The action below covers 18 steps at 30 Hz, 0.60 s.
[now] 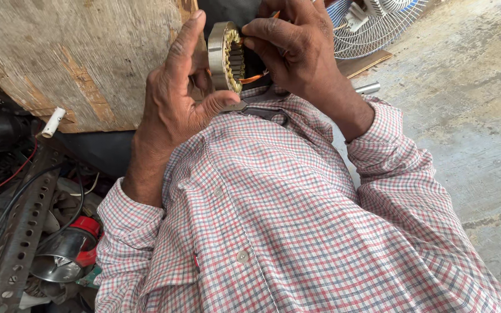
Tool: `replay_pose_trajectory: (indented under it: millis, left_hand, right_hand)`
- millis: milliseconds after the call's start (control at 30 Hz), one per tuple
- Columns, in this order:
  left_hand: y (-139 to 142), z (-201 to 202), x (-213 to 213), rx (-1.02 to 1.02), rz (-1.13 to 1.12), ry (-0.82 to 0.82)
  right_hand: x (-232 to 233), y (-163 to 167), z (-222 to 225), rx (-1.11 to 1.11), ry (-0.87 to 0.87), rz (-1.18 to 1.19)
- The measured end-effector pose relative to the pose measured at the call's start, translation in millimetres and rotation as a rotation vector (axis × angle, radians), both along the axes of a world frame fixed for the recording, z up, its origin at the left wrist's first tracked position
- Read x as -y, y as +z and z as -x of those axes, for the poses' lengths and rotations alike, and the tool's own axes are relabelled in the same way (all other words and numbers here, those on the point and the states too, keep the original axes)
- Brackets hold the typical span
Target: The person sits with a wooden board on their lap and folds and aligns strips of orange enameled copper wire by hand, trimming them with scissors. They then take a motor stator and press the copper wire strips into the stator slots, working around the winding.
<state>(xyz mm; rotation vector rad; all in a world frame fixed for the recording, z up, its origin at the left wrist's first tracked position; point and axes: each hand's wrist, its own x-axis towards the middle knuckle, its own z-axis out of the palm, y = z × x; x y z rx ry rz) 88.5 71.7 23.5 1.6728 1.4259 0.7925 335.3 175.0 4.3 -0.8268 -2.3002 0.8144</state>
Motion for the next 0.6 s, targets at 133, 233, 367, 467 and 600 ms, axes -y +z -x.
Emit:
replay_pose_trajectory:
  millis: [133,233,367,467,600]
  left_hand:
    - [-5.6,-1.5,1.8,0.017,-0.225,0.018]
    - [-13.0,-0.8,3.0,-0.111,-0.291,0.039]
    - [-18.8,-1.8,10.3,-0.226,-0.294,-0.001]
    - [-20.7,-3.7,13.8,-0.363,-0.337,-0.004]
    - [-22.2,-7.4,11.6,-0.526,-0.452,-0.019]
  right_hand:
    - [2.5,-4.7,3.9,-0.016,-0.019,0.024]
    - [5.6,-8.2,7.0,-0.032,-0.044,0.019]
    - [10.6,-11.5,8.8,0.028,-0.091,0.022]
    - [10.0,-15.1,12.9,0.03,-0.1,-0.015]
    - [11.8,-14.8,15.7,0.01,-0.121,0.008]
